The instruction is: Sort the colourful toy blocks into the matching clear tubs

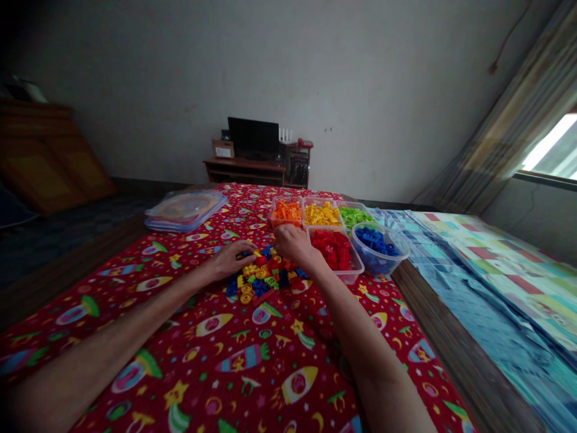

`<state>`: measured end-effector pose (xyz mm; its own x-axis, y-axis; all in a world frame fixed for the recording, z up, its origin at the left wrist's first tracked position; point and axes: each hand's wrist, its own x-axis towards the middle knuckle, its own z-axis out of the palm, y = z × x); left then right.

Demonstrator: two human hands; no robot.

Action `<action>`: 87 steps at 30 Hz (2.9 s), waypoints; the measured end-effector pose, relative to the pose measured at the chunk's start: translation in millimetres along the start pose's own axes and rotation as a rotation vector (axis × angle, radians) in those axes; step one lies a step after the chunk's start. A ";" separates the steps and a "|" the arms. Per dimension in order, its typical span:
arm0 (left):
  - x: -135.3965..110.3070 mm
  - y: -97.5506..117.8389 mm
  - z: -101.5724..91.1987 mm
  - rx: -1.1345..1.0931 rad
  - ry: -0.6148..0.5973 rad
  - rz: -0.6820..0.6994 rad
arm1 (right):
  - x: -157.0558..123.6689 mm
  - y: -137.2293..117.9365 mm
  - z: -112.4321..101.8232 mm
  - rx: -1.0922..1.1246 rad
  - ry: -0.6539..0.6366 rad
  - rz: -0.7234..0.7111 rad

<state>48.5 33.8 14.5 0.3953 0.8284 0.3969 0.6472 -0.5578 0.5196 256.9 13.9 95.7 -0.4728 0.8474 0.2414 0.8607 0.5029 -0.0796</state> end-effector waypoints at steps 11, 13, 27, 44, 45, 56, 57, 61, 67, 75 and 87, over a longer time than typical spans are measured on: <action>-5.9 8.5 -12.4 0.013 0.014 -0.061 | -48.1 112.9 -81.3 -0.090 0.376 0.514; -6.0 10.2 -13.9 0.013 0.010 -0.072 | -56.4 124.8 -86.9 -0.024 0.402 0.547; -3.8 23.6 -13.0 -0.160 0.144 -0.048 | -47.3 106.0 -86.6 0.631 0.180 0.269; -7.2 66.4 -21.3 -0.329 0.141 -0.293 | -11.3 -13.3 -20.3 0.221 -0.079 -0.218; -7.0 65.4 -21.2 -0.319 0.139 -0.298 | -11.2 -12.1 -20.7 0.216 -0.076 -0.218; -2.0 25.8 -45.5 0.036 -0.259 -0.061 | 23.1 73.4 -33.6 -0.061 -0.044 0.198; -3.5 23.7 -44.9 0.070 -0.285 -0.057 | 31.8 83.5 -36.7 -0.084 -0.002 0.258; -9.3 19.7 -36.2 0.182 -0.330 -0.003 | 64.7 113.9 -46.6 -0.048 0.073 0.423; -9.0 23.3 -32.8 0.201 -0.290 0.021 | 70.6 106.7 -49.1 -0.052 0.293 0.390; -6.0 17.8 -22.9 0.114 -0.175 -0.045 | 29.5 31.2 -34.0 0.155 0.172 0.033; -4.3 13.5 -39.4 -0.160 -0.219 -0.161 | 1.2 -21.4 2.3 -0.061 -0.098 -0.078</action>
<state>29.9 20.6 49.7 0.4381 0.8885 0.1361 0.6093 -0.4049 0.6817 237.5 4.6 95.4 -0.5523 0.8203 0.1486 0.8291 0.5591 -0.0046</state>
